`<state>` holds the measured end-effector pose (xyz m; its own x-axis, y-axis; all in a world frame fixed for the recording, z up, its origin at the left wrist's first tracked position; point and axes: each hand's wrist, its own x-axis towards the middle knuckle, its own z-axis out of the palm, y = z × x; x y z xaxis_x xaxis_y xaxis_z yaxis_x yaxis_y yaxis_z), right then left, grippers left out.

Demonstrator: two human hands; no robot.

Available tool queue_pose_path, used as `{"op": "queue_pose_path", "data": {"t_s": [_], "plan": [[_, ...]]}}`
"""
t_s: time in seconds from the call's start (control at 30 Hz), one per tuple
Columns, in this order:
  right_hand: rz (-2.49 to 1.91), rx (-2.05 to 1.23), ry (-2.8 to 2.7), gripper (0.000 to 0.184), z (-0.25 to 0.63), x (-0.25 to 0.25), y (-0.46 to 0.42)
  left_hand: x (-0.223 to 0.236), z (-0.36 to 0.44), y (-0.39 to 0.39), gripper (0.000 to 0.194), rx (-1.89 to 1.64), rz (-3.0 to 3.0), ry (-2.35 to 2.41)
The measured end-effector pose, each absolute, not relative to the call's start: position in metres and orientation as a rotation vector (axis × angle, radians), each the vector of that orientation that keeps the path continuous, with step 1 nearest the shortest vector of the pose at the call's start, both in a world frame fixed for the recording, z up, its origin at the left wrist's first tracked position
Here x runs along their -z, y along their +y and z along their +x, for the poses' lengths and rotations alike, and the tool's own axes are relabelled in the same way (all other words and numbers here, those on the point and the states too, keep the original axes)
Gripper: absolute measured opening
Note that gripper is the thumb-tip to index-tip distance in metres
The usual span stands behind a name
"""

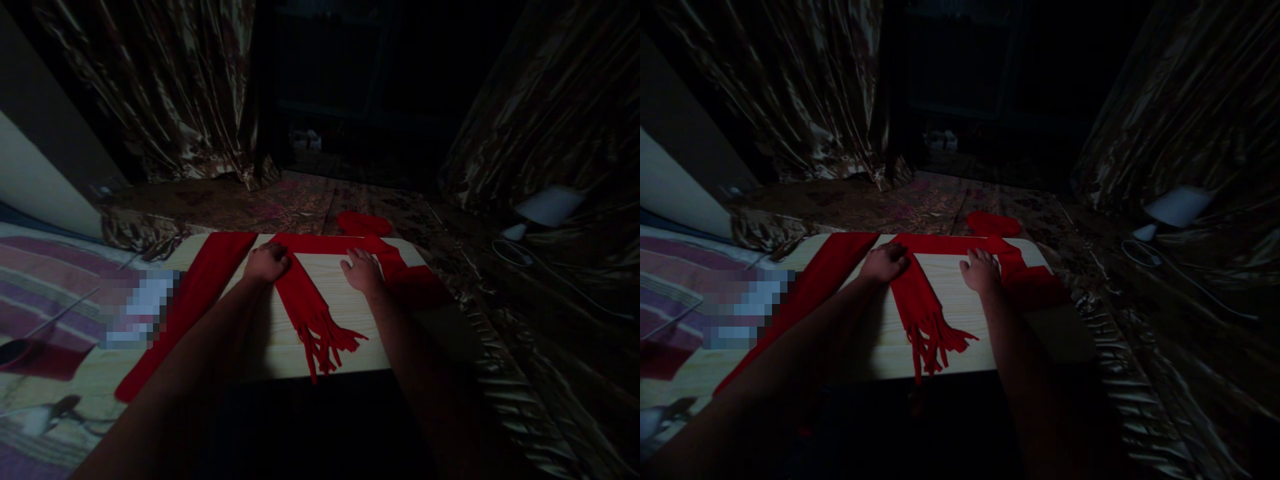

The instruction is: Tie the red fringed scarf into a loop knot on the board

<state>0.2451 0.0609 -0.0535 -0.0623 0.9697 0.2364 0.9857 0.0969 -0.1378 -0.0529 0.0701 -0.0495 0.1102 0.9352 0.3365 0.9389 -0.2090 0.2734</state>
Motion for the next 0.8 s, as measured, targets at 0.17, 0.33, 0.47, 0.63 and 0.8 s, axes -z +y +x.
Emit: {"op": "queue_pose_path", "data": {"t_s": [0.17,0.33,0.47,0.63,0.8], "plan": [[-1.95,0.112,-2.113,0.057,0.2455,0.0553,0.0617,0.0468,-0.0523,0.0676,0.045,0.674,-2.347,-1.977],[-1.926,0.122,-2.13,0.058,0.2476,0.0587,0.0661,0.0456,-0.0512,0.0666,0.044,0.697,-2.331,-1.99],[-1.922,0.142,-2.133,0.057,0.2477,0.0589,0.0663,0.0473,-0.0514,0.0678,0.043,0.691,-2.324,-1.994],[-1.907,0.178,-2.141,0.057,0.2472,0.0586,0.0653,0.0468,-0.0518,0.0666,0.042,0.698,-2.343,-1.959],[-1.9,0.192,-2.144,0.058,0.2491,0.0633,0.069,0.0434,-0.0508,0.0641,0.041,0.696,-2.35,-1.998]]}}
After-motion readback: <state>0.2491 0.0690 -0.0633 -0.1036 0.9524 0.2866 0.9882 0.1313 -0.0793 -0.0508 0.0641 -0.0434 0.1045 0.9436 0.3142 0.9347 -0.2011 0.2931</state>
